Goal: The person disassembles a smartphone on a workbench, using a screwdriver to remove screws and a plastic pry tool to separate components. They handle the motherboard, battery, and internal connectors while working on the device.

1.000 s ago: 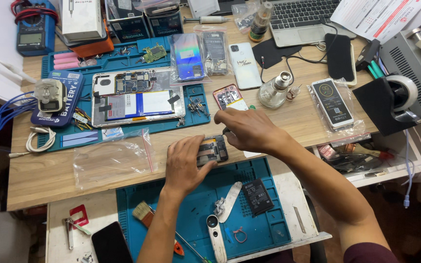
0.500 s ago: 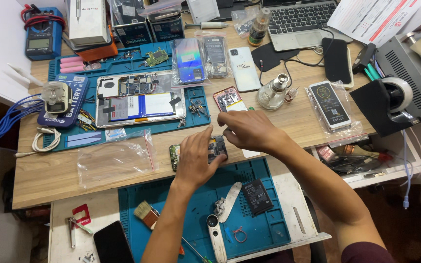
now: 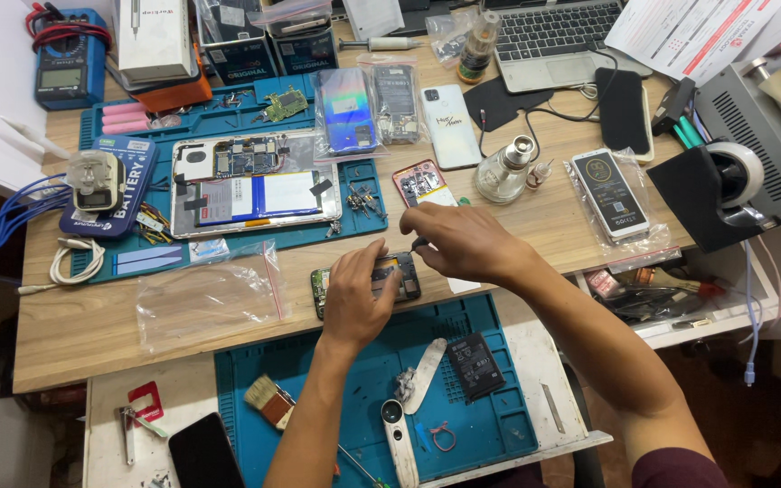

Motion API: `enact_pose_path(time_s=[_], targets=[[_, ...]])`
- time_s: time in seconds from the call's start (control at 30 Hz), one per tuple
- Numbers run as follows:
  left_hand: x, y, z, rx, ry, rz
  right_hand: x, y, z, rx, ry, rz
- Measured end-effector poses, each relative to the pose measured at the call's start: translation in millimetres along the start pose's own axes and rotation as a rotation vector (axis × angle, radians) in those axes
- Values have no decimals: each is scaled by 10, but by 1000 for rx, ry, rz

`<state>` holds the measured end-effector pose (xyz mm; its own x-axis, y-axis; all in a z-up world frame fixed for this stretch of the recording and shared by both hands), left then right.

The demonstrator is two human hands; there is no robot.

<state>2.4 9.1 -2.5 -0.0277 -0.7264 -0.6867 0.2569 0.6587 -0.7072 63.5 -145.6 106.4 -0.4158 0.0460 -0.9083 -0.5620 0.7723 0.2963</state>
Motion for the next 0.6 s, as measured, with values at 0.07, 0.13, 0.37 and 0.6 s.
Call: enact_pose_path(time_s=[0.07,0.13,0.37,0.6], targets=[[-3,8,4,1,-7,-8,9,-13,17,2,-6,6],[-6,11,2,4,-12,-14,28,-29,27,5,-14,12],[-51,-14,-3,-2,-13,-71,79,-98,47,9,-2,-19],[-29,0,3,-17,-3,1,-7,-28,33,20,24,34]])
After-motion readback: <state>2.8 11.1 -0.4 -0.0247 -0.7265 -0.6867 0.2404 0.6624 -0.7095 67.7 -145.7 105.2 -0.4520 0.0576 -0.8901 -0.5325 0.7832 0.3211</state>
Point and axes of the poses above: each hand's wrist, its own z-axis towards the middle knuckle, its own x-axis out of the palm, y = z × x, the point moved 1 cm from there along z, towards the middle knuckle, and after that the axes turned 6 degrees about y, right-handed, at the moved point
